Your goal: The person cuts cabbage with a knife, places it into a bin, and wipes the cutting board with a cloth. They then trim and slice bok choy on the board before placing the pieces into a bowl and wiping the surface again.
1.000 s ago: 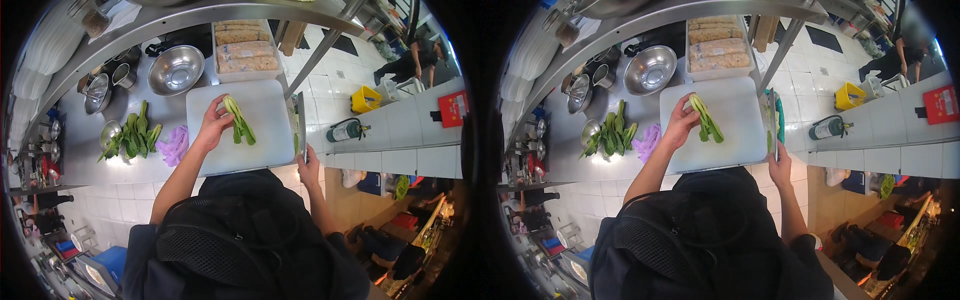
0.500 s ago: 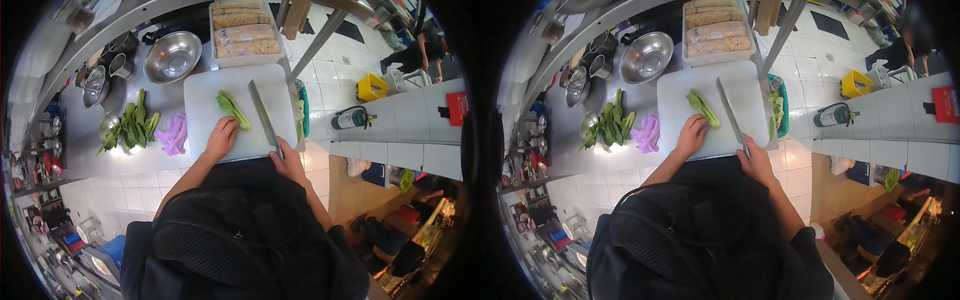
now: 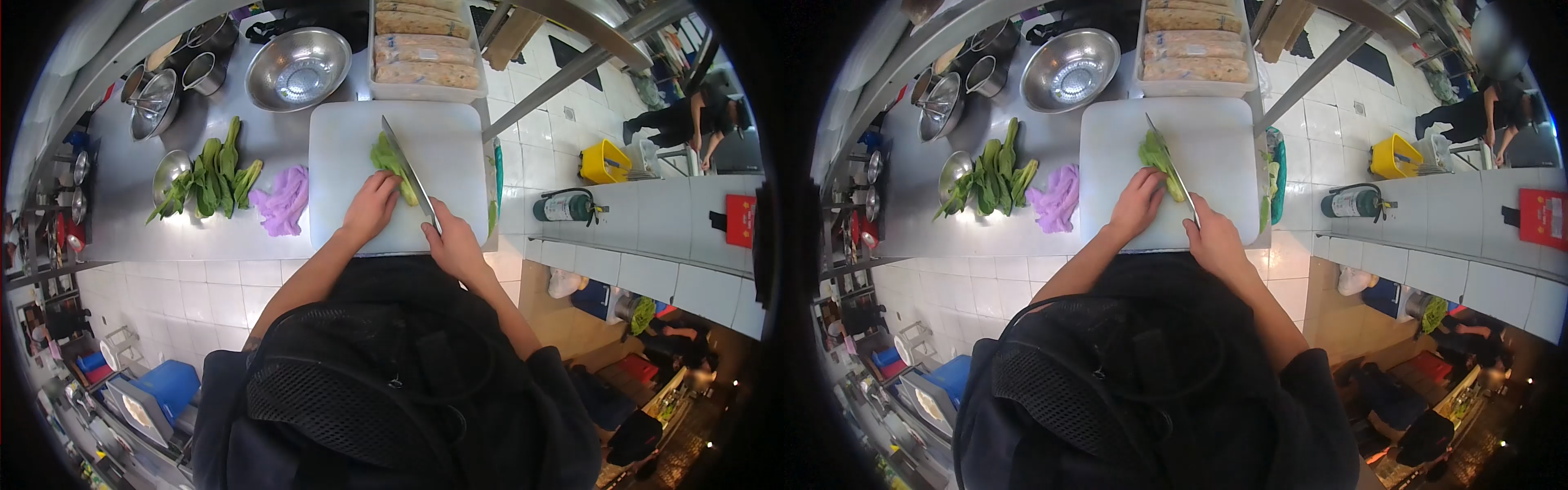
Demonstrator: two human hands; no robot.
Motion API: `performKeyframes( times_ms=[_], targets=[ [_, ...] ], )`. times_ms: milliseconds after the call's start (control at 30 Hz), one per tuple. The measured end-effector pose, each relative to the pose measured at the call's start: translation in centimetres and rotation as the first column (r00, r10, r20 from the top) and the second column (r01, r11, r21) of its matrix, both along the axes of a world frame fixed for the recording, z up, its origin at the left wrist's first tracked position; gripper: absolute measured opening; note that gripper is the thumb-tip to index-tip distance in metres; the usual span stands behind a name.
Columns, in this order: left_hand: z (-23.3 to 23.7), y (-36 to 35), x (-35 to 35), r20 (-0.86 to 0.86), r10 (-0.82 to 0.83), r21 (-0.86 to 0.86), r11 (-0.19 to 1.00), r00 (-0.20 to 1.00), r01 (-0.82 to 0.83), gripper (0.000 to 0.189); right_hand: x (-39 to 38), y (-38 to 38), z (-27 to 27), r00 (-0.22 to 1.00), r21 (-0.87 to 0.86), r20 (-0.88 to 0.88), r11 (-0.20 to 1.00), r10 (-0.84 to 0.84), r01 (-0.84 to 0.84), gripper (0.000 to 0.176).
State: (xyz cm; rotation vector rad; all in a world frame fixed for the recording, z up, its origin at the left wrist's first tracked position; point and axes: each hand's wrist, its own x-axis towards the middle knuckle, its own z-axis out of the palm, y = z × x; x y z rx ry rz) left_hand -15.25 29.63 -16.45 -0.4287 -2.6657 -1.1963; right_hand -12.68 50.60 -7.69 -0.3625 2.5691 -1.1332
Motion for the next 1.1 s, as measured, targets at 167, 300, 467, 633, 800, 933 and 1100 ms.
performKeyframes(
  times_ms=[167,300,467,633,800,933,1100],
  targets=[
    [-0.3,0.0,-0.4,-0.004,-0.016,-0.082,0.996,1.0,0.016,0.029,-0.2,-0.1,-1.0,1.0,0.011,0.017,1.0,0.017,-0.017,0.05],
    [-0.4,0.0,-0.4,0.014,-0.022,-0.11,0.994,1.0,0.023,0.029,-0.5,-0.2,-0.9,0.999,-0.014,0.049,1.0,0.007,-0.006,0.049],
    [-0.3,-0.1,-0.5,0.052,-0.03,-0.094,0.995,0.998,0.035,0.028,-1.0,-0.4,-1.1,0.998,0.001,0.065,1.0,0.024,-0.024,0.044],
    [-0.5,-0.2,-0.5,0.039,-0.03,-0.086,0.996,0.999,0.033,0.027,-1.3,-1.2,-2.0,0.99,0.081,0.139,0.997,-0.002,-0.01,0.029],
    [-0.5,-0.1,-0.7,0.066,-0.04,-0.085,0.995,0.997,0.046,0.028,-1.6,-1.4,-7.0,0.998,0.042,0.032,0.998,-0.048,0.046,0.028],
    [-0.5,-0.3,-0.5,0.038,-0.062,-0.041,0.997,0.997,0.063,0.031,-3.3,-0.2,-5.1,0.966,-0.045,0.249,0.995,-0.072,0.086,0.029],
    [3.0,0.0,-2.0,-0.174,-0.17,-0.459,0.885,0.97,0.073,0.045,-1.8,3.5,-0.8,0.958,-0.037,-0.114,0.964,-0.265,0.262,0.036]
  ],
)
